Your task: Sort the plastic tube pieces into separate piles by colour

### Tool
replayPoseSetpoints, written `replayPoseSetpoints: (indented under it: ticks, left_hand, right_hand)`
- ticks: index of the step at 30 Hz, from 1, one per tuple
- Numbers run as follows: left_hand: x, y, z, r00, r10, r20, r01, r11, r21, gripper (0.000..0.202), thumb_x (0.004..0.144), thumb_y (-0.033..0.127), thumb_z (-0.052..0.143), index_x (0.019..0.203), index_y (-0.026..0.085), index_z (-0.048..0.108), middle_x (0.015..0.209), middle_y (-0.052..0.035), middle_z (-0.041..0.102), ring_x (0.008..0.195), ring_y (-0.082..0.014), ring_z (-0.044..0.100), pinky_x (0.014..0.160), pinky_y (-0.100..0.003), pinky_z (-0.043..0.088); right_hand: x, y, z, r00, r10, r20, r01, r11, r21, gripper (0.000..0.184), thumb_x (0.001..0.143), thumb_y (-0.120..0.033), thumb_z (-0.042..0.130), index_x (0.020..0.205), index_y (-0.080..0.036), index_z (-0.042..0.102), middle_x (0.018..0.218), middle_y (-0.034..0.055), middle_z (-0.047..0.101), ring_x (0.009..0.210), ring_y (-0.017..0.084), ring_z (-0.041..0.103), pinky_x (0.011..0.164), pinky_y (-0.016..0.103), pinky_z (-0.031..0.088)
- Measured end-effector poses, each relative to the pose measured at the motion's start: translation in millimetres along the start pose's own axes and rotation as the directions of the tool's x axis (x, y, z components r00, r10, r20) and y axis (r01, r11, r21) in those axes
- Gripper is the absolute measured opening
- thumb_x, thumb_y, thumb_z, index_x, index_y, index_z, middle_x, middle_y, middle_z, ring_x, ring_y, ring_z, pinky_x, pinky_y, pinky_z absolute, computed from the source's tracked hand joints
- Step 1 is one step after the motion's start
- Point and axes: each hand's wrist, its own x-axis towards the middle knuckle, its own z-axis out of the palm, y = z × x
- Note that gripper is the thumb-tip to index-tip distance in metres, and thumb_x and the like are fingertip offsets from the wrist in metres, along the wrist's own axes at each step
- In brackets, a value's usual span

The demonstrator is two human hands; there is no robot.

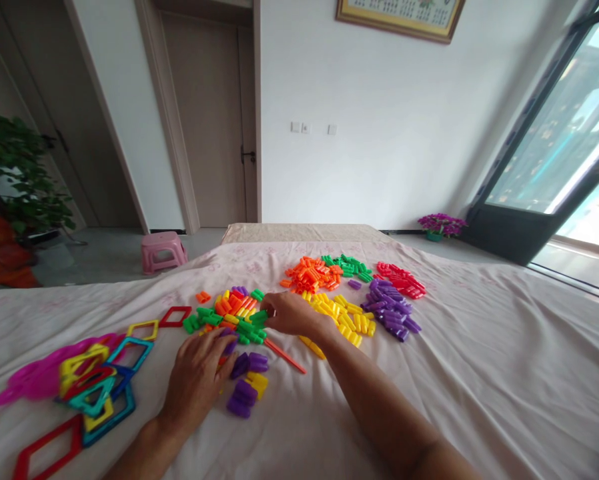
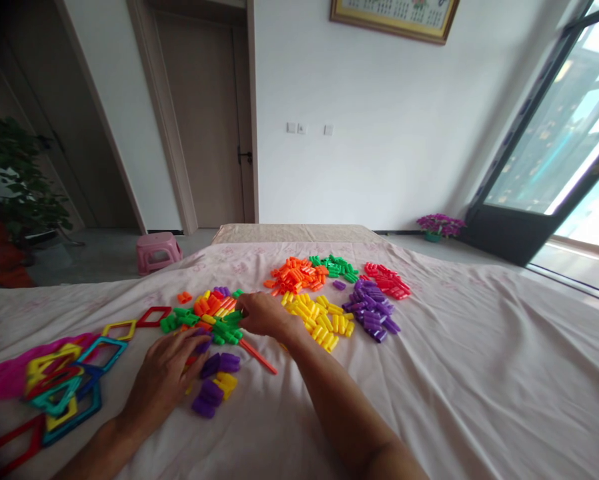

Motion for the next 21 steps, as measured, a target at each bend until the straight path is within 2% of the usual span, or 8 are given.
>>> replayPoseSetpoints:
  ticks: [3,6,9,13,15,17,21]
  left_hand:
    - [0.7,4.6,-4.9,0.995,0.103,0.017,-0.102,0.994,-0.038,0.03,0.089,0.037,0.058,0.116,0.026,0.067,0.124,-0.0064,0.065,0.115,-0.0258,0.056,0.105,-0.047,0.041]
    - [1.0,14.3,-10.2,0.97,0.224,0.093,-0.213,0.97,-0.116,0.036,0.088,0.037,0.059,0.123,0.031,0.063,0.13,-0.0039,0.062,0.119,-0.0243,0.055,0.105,-0.043,0.042]
    - [-0.4,19.6,-8.2,0.95,0.275,0.15,-0.256,0.958,-0.133,0.041,0.088,0.039,0.059,0.128,0.035,0.06,0.131,-0.0021,0.062,0.119,-0.0236,0.055,0.106,-0.043,0.042]
    - [-3.0,12.5,3.5,0.975,0.211,0.072,-0.21,0.978,-0.019,0.037,0.089,0.033,0.058,0.126,0.031,0.061,0.124,-0.0037,0.066,0.114,-0.024,0.058,0.106,-0.047,0.039]
    - [-3.0,6.6,6.5,0.986,0.167,0.022,-0.168,0.986,0.021,0.033,0.09,0.029,0.058,0.123,0.029,0.062,0.121,-0.004,0.067,0.113,-0.0239,0.059,0.107,-0.049,0.036]
    - [-1.9,1.4,5.9,0.991,0.129,-0.032,-0.128,0.991,0.025,0.031,0.09,0.026,0.056,0.121,0.028,0.063,0.12,-0.0037,0.068,0.112,-0.0233,0.06,0.108,-0.05,0.034]
    - [1.2,-8.1,-0.4,0.992,0.017,-0.127,-0.02,0.999,-0.028,0.027,0.092,0.025,0.052,0.116,0.027,0.062,0.116,-0.0028,0.07,0.109,-0.0223,0.063,0.106,-0.047,0.036]
  right_hand:
    - [1.9,5.1,-5.0,0.997,0.057,-0.05,-0.053,0.996,0.066,0.021,0.076,-0.025,0.069,0.096,-0.02,0.069,0.086,0.0015,0.07,0.071,0.013,0.059,0.057,0.021,0.032]
    - [3.8,12.7,-7.2,0.99,0.09,-0.109,-0.074,0.987,0.141,0.022,0.075,-0.023,0.071,0.096,-0.019,0.069,0.086,0.0015,0.071,0.073,0.013,0.06,0.06,0.021,0.035]
    - [4.6,20.2,-7.6,0.979,0.102,-0.178,-0.061,0.973,0.222,0.02,0.074,-0.02,0.071,0.094,-0.018,0.069,0.085,0.0014,0.071,0.073,0.013,0.062,0.062,0.021,0.038]
    - [6.5,32.6,-9.4,0.954,0.101,-0.281,-0.008,0.95,0.314,0.017,0.074,-0.019,0.071,0.092,-0.018,0.068,0.081,0.0011,0.07,0.071,0.013,0.061,0.062,0.022,0.04]
    - [8.9,41.8,-11.3,0.928,0.154,-0.338,-0.005,0.916,0.402,0.017,0.073,-0.018,0.07,0.089,-0.017,0.068,0.078,0.0012,0.069,0.07,0.014,0.061,0.061,0.023,0.041]
    - [11.1,51.8,-13.9,0.901,0.229,-0.368,0.011,0.836,0.549,0.018,0.071,-0.018,0.069,0.089,-0.016,0.066,0.076,0.0012,0.067,0.068,0.013,0.06,0.059,0.023,0.042]
    - [10.1,65.3,-21.7,0.878,0.325,-0.351,0.09,0.607,0.789,0.02,0.07,-0.024,0.069,0.086,-0.015,0.062,0.073,0.0008,0.064,0.061,0.012,0.057,0.055,0.023,0.042]
